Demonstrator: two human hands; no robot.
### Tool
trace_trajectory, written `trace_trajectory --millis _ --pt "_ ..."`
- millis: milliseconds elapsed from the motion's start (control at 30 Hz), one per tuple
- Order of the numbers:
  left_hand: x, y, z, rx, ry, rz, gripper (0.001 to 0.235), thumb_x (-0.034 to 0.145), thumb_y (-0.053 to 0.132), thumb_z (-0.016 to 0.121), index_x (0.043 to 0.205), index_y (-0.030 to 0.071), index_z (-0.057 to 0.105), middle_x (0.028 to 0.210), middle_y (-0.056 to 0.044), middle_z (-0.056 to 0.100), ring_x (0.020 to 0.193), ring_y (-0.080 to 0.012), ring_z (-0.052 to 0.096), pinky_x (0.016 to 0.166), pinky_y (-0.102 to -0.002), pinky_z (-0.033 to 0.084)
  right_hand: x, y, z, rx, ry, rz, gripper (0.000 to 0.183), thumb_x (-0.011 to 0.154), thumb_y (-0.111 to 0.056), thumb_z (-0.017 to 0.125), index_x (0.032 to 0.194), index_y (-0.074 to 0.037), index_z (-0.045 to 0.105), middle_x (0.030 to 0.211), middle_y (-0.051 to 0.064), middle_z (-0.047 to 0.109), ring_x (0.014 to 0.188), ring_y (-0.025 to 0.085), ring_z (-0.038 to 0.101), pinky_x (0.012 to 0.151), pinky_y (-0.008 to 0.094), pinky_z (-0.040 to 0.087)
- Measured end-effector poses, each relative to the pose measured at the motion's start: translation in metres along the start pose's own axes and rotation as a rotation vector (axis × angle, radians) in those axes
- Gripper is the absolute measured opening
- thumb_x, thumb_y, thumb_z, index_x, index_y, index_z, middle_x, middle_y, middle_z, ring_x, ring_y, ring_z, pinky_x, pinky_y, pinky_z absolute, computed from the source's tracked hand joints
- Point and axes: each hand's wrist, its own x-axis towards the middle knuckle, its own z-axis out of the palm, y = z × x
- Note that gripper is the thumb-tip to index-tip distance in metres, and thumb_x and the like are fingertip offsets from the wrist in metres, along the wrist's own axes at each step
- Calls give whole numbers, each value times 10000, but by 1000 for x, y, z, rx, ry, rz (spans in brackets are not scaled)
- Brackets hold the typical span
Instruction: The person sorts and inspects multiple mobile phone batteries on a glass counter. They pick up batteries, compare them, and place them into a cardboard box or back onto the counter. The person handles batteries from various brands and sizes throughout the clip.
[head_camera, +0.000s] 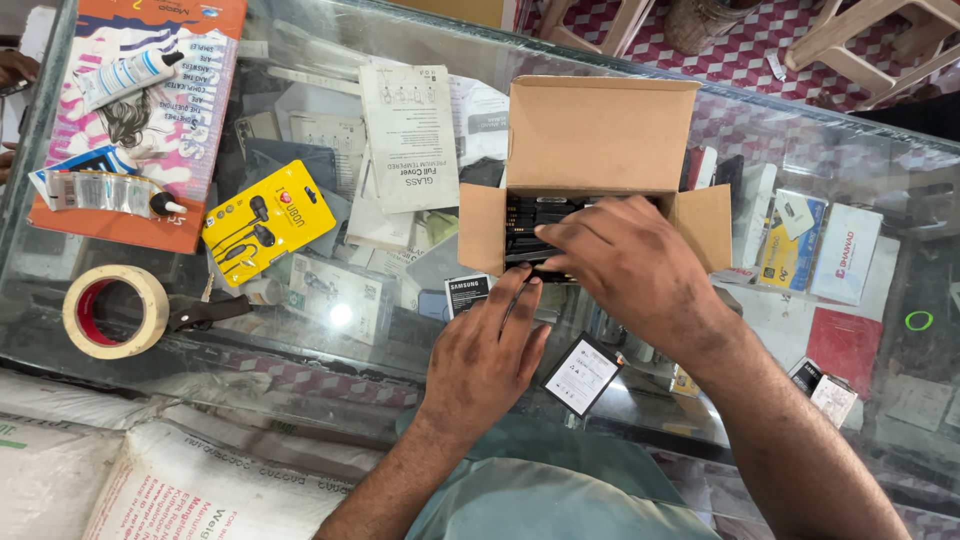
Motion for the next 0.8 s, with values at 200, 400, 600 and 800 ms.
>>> trace_trajectory --millis 200,400,600,800 --pt "-2 -1 0 -48 6 -14 485 923 212 738 1319 -17 572 1368 -167 578 1010 -259 708 777 -371 591 -10 1 5 -19 -23 54 269 801 -67 760 1067 -94 741 1015 51 673 984 251 648 891 422 516" --pt "5 -3 -10 -96 107 -45 388 1000 160 683 1332 -5 569 1319 -165 614 1107 -299 714 849 -375 609 -18 1 18 6 88 126 171 832 -16 750 994 -68 730 983 60 653 988 263 650 883 410 542" --pt "30 -11 -20 23 122 -36 310 980 123 663 1270 20 624 1251 -113 652 990 -279 718 776 -392 586 -18 2 29 18 155 182 79 923 -60 760 972 -36 704 987 78 635 957 272 627 845 412 536" --pt "54 -20 -19 264 -23 17 125 877 124 672 998 92 676 976 -46 625 839 -224 699 707 -383 569 -22 0 29 -51 138 122 152 887 -138 767 995 -50 707 974 71 618 974 275 614 865 434 507"
